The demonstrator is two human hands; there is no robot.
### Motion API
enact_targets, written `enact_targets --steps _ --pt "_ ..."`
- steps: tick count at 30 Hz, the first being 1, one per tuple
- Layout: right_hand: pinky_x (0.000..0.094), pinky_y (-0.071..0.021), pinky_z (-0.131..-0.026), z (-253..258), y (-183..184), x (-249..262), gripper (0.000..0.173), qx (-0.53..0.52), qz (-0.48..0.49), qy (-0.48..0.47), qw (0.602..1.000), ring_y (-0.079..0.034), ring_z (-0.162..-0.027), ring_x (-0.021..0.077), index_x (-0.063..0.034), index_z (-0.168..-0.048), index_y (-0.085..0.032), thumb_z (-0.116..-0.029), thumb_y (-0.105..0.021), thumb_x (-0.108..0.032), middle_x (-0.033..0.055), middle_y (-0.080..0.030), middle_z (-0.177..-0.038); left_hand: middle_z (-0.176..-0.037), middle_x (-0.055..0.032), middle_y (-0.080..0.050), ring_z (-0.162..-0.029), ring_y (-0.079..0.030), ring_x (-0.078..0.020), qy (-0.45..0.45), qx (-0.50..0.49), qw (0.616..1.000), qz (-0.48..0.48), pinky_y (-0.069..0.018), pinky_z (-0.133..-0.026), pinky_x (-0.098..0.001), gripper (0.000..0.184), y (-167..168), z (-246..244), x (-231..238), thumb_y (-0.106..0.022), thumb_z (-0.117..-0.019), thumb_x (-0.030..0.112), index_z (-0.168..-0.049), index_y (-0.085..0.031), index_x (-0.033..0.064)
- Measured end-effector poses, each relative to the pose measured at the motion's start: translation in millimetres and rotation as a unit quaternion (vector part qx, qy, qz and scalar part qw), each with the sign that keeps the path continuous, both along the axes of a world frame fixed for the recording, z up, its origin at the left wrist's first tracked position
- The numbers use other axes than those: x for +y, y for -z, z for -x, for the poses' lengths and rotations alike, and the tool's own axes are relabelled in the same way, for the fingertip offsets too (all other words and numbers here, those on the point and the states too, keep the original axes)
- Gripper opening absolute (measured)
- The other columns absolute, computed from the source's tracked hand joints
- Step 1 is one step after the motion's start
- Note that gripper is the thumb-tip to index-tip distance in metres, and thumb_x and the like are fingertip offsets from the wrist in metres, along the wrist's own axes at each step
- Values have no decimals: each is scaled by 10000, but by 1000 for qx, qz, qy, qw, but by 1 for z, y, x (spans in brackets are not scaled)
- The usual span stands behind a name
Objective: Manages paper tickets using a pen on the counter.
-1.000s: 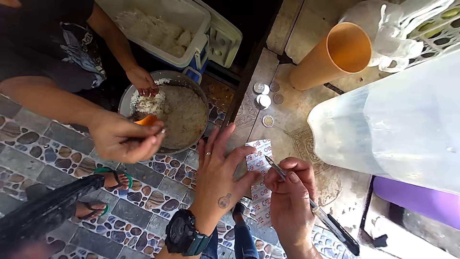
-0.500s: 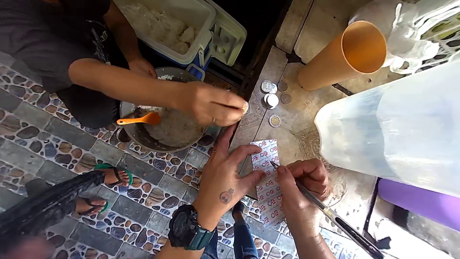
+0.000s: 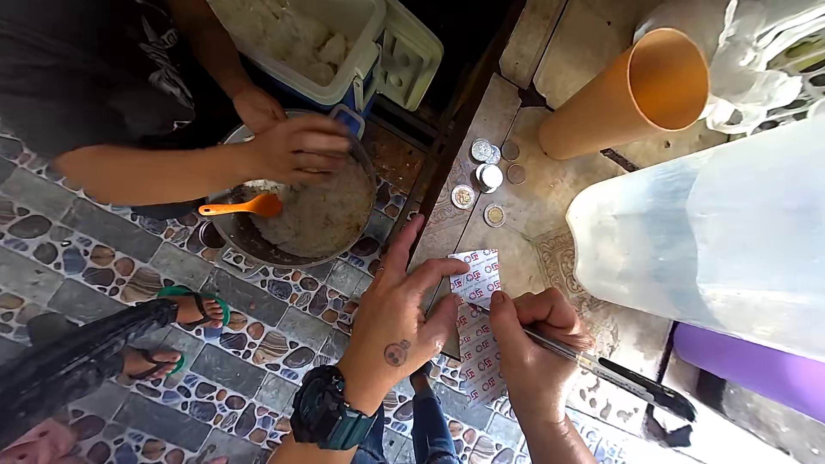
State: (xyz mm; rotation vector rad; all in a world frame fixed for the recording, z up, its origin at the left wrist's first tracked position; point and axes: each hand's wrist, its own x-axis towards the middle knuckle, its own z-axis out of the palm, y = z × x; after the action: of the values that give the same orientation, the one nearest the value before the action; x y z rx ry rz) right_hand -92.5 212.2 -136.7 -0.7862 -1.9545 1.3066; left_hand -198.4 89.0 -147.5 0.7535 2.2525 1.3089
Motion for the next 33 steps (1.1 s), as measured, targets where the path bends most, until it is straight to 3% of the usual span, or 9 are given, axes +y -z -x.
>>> enact_targets --steps 5,8,12,33 --pt "132 -426 -425 1 1 -2 256 -2 -16 7 1000 -518 -474 -8 -164 -659 -547 -801 -724 -44 -74 -555 -558 -1628 -7 -344 -1354 -515 -153 -19 1 1000 -3 -573 -925 -409 256 -4 -1 3 -716 -873 315 -1124 -737 359" --pt "123 -424 -428 1 0 -2 253 -7 -15 7 1000 -516 -478 -18 -173 -668 -548 -804 -727 -56 -84 -553 -564 -1452 -80 -549 -1262 -599 -221 -42 -26 999 1 -574 -885 -433 251 -26 0 9 -786 -815 208 -1063 -773 242" --pt "138 -423 -418 1 1 -2 260 -5 -15 6 1000 -516 -469 2 -171 -668 -542 -815 -719 -50 -69 -553 -561 -1643 8 -320 -1389 -479 -137 -24 -6 1000 -9 -564 -951 -403 240 0 -1 2 -708 -882 340 -1117 -741 377" --pt "141 -446 -432 1 -1 -2 258 -14 -16 7 1000 -528 -487 1 -191 -687 -549 -830 -721 -63 -83 -559 -584 -1636 -2 -330 -1385 -481 -133 -30 -11 999 -16 -563 -954 -387 237 -2 -1 3 -715 -877 318 -1107 -753 361"
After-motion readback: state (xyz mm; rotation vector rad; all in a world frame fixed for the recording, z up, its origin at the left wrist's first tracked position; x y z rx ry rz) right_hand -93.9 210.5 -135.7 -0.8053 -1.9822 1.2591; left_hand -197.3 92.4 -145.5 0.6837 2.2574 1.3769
